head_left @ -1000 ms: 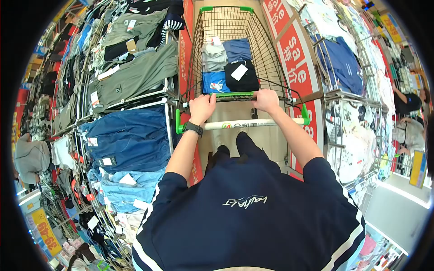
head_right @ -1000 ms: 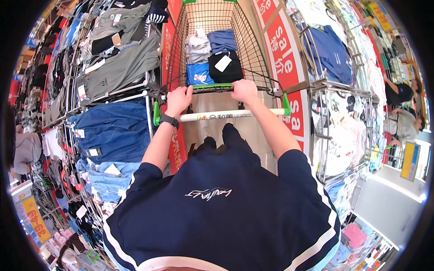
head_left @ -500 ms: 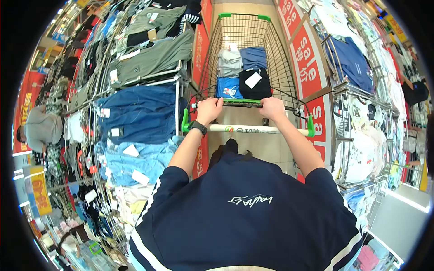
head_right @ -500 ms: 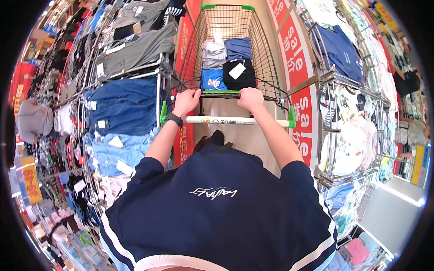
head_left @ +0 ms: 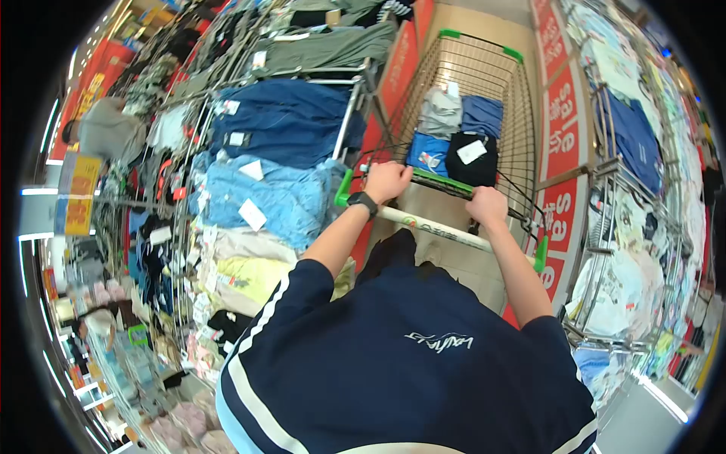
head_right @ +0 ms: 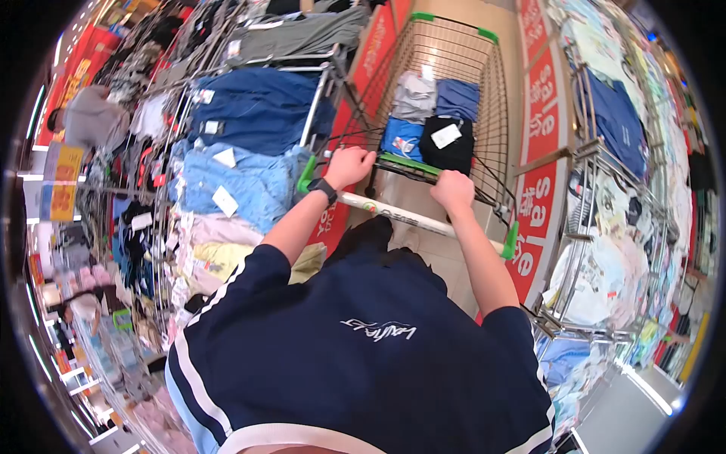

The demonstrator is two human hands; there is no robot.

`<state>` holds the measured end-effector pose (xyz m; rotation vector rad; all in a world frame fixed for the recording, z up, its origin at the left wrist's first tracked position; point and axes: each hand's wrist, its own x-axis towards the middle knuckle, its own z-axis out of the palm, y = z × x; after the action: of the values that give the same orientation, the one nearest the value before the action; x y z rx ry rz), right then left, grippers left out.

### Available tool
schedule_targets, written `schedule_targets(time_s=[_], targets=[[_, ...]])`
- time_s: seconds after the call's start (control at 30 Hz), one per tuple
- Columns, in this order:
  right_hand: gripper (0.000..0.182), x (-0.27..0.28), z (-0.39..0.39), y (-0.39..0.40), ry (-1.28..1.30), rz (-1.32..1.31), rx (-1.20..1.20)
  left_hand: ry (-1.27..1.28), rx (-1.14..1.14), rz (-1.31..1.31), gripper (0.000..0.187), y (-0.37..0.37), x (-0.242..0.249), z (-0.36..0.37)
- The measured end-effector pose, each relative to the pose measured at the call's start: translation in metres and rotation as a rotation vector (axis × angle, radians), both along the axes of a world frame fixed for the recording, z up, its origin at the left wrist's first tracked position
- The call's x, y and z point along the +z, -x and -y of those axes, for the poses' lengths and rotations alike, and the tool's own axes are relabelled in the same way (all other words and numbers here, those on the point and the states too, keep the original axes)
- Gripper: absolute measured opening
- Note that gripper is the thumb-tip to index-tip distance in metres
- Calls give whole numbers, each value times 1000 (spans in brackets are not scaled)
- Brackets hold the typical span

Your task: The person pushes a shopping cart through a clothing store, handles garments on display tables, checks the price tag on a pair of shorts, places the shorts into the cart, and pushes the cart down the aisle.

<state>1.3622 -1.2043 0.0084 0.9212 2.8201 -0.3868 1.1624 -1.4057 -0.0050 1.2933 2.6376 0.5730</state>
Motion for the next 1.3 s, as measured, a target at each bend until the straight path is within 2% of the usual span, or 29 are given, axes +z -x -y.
schedule_targets(time_s=[0.23,0.57,1.0,1.3], targets=[[30,-6,29,-39,-30,47,-8,-38,-4,-47,45,-41,-4,30],[24,-6,86,-69,-9,26,-48,-107,-30,-41,41,-70,-8,82],[19,-16,79,-80,-23,-61,-33,-141,-79,-65,40,-73,-5,75],[20,-13,90,-89,22,-6,-19,-102,-60,-70,38,-89,-2,90]])
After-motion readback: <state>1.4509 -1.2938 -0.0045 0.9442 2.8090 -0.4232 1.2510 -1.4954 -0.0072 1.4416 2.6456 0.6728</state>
